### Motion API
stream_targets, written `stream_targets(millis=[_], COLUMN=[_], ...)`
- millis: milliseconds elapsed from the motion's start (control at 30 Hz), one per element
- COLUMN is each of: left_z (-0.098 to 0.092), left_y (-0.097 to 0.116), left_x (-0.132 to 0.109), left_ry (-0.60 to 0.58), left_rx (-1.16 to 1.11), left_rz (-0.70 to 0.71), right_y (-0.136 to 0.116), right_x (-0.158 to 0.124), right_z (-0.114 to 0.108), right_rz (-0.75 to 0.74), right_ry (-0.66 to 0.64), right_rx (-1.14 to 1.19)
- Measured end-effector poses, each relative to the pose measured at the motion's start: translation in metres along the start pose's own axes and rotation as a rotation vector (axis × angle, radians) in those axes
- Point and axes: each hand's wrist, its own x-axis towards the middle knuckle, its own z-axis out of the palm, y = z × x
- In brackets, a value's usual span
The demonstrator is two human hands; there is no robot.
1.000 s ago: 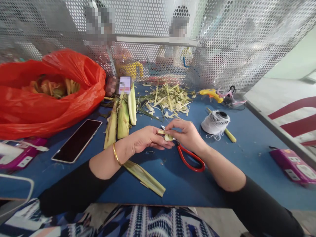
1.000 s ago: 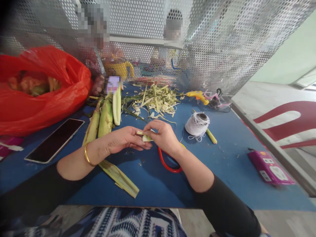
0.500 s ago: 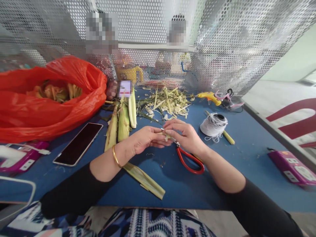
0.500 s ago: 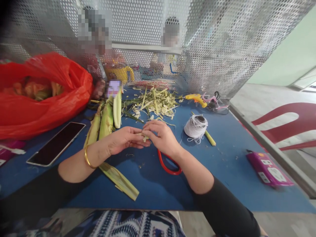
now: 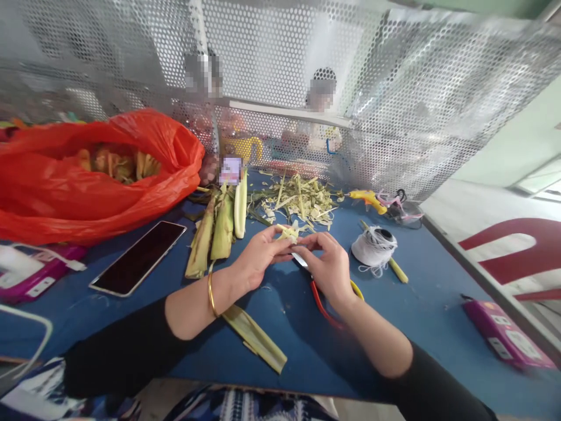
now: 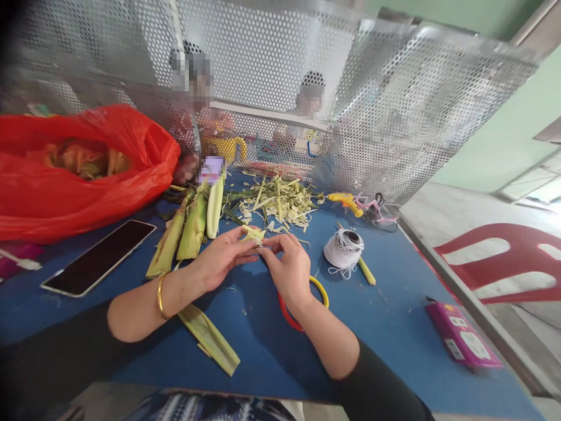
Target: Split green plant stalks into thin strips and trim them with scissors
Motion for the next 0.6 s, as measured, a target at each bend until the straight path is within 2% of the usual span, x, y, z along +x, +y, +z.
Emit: stream_targets(millis=[233, 400, 600], left_z=[0.0029, 0.0009, 0.0000], left_y=[-0.0033, -0.0059, -0.0093], left_x=[-0.0028, -0.0019, 0.0019], left_ry=[-0.004, -0.010, 0.085], left_rx=[-0.018, -0.018, -0.073], left_rz=[-0.057, -0.054, -0.046], right_y=[0.0050, 0.0060, 0.0032], right_x=[-0.0007, -0.0011, 0.0013], right_z=[0.0025, 0.0052, 0.0016], right_rz=[-0.152, -0.199, -0.287], right_ry=[0.049, 0.024, -0.051], right_rx=[-0.115, -0.113, -0.141])
